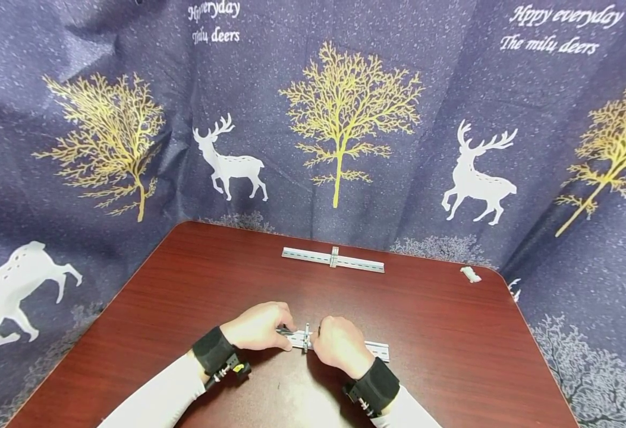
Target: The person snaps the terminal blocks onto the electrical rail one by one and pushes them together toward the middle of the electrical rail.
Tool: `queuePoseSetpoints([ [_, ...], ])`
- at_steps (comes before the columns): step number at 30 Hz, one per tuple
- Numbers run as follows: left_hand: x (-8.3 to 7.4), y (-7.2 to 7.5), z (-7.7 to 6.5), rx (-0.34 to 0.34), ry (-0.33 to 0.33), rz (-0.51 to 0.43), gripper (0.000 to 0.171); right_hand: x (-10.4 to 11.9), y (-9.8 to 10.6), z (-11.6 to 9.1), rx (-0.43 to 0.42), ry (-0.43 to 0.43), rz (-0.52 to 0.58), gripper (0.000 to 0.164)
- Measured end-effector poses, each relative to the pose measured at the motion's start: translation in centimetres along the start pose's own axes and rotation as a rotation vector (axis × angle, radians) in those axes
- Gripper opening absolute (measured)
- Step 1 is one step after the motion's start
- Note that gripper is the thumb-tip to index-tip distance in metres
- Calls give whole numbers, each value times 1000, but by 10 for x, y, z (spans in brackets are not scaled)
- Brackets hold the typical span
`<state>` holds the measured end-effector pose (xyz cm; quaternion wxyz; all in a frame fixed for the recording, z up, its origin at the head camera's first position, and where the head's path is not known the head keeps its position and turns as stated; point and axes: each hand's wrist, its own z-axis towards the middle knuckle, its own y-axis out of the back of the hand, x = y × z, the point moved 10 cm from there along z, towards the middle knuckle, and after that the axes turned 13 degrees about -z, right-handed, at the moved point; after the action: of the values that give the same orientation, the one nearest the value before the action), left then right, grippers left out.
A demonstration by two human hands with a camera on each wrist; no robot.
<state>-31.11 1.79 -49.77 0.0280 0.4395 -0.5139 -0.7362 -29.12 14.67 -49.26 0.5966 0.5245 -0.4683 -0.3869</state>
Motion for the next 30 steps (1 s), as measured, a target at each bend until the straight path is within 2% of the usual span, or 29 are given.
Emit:
queuePoseSetpoints([
  [15, 1, -1, 1, -2, 8, -4, 21, 2, 1, -2, -19, 29, -7, 36],
  [30, -1, 1, 1, -2, 8, -7, 21, 0, -1, 0, 9, 0, -6, 34],
])
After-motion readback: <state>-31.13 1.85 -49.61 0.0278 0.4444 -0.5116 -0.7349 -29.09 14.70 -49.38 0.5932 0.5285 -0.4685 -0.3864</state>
